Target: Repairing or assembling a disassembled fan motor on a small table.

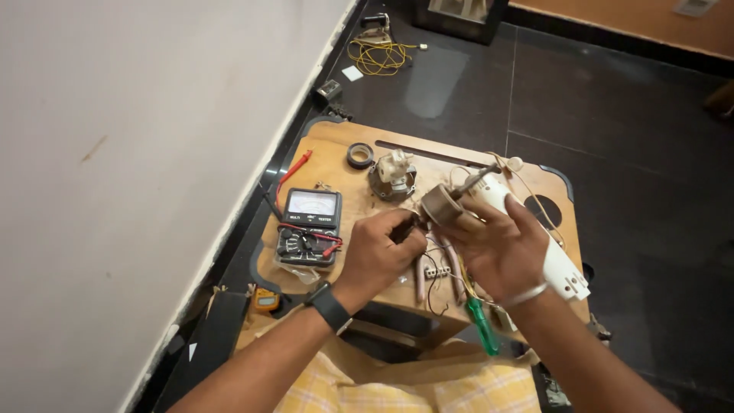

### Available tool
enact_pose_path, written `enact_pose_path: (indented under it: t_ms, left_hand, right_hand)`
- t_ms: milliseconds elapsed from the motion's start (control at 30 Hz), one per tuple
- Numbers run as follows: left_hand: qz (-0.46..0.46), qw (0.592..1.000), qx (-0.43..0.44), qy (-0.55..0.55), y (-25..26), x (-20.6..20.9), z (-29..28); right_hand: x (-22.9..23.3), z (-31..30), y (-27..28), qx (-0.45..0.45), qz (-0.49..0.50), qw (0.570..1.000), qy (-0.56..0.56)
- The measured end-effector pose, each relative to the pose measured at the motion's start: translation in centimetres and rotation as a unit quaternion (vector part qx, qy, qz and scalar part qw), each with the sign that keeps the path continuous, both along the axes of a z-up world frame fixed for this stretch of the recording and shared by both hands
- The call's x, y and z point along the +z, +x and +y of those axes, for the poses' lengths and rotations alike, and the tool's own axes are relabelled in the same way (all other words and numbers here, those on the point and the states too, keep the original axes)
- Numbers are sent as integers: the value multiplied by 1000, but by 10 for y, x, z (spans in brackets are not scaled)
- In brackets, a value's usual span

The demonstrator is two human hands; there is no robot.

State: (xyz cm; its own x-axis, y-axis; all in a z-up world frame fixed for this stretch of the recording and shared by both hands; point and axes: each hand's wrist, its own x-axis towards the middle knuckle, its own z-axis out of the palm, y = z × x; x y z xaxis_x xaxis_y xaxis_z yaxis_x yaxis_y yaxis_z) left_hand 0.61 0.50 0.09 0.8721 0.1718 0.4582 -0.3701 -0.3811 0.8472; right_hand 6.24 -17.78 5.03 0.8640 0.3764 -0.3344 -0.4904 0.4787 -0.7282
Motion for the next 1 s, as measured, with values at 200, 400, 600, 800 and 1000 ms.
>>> enact_pose_path:
  t_ms: [200,400,600,800,1000]
  left_hand:
    - [-10,1000,11,15,4,-7,3]
    - [52,998,11,-40,5,1,5]
    - [-47,999,4,-9,6,-7,8]
    - [-3,1000,12,-12,7,-6,8]
    - [-61,998,-5,5,8,-10,11]
  right_hand:
    - [12,-1,1,-85,48,993,-70]
    - [-138,-71,61,197,-169,876,405]
    - [67,29,-23,-120,108,986,-29]
    - [-171,-94,73,220,-150,839,475]
    - [90,37,-29,-143,122,980,-69]
